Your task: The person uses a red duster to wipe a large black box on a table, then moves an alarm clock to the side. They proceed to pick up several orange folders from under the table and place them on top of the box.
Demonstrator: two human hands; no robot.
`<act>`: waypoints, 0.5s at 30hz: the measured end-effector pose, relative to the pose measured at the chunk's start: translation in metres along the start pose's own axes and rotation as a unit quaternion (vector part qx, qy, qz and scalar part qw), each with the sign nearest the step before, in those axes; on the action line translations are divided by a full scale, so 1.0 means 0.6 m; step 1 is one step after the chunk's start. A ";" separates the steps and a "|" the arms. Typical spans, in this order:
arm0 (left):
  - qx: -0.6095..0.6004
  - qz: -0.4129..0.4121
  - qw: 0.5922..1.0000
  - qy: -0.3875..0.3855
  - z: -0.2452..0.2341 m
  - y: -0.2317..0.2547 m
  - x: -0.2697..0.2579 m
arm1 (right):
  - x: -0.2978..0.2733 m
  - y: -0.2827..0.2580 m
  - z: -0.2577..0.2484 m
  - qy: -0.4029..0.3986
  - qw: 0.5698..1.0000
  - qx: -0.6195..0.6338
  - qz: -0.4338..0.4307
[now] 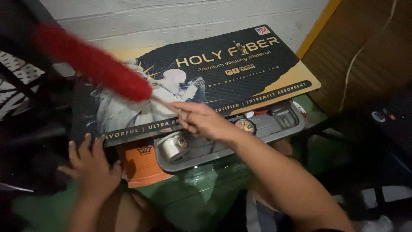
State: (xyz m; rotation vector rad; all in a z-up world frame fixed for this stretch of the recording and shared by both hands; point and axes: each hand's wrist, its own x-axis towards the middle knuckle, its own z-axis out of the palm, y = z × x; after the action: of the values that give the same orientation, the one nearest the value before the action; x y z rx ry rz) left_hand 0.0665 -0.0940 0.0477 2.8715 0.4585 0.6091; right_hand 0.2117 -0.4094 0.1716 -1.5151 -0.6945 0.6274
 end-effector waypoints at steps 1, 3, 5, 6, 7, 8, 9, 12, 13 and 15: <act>-0.001 0.002 1.000 0.000 -0.017 0.013 0.001 | -0.008 -0.017 0.004 0.002 1.000 -0.001 0.000; -0.217 0.125 0.964 0.093 -0.048 0.040 0.001 | -0.028 -0.050 0.013 0.037 0.997 0.054 0.049; -0.415 0.083 0.906 0.006 -0.060 0.084 -0.001 | -0.060 -0.086 0.042 -0.005 0.997 -0.012 0.071; -0.588 0.033 0.804 -0.083 -0.068 0.105 -0.002 | -0.075 -0.104 0.058 -0.054 0.991 -0.077 0.091; -0.589 0.035 0.802 -0.086 -0.062 0.111 0.000 | -0.082 -0.085 0.064 -0.049 0.992 -0.077 0.092; -0.691 0.018 0.715 -0.101 -0.056 0.116 0.002 | -0.088 -0.066 0.071 -0.079 0.992 -0.078 0.059; -0.780 0.000 0.615 -0.114 -0.049 0.122 0.004 | -0.094 -0.046 0.077 -0.108 0.991 -0.080 0.026; -0.776 -0.095 0.618 -0.085 -0.125 0.205 0.021 | -0.103 -0.002 0.089 -0.132 0.988 -0.075 0.009; -0.777 -0.094 0.616 -0.088 -0.119 0.208 0.022 | -0.106 -0.002 0.083 -0.129 0.989 -0.075 0.010; -0.736 -0.188 0.647 -0.070 -0.111 0.216 0.026 | -0.111 -0.002 0.070 -0.154 0.964 -0.213 -0.023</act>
State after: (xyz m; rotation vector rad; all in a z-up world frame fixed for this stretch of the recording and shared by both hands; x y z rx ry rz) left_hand 0.0857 -0.2035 0.1428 1.1655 0.2647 0.3454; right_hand 0.1360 -0.4311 0.1688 -1.8081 -1.1571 0.7182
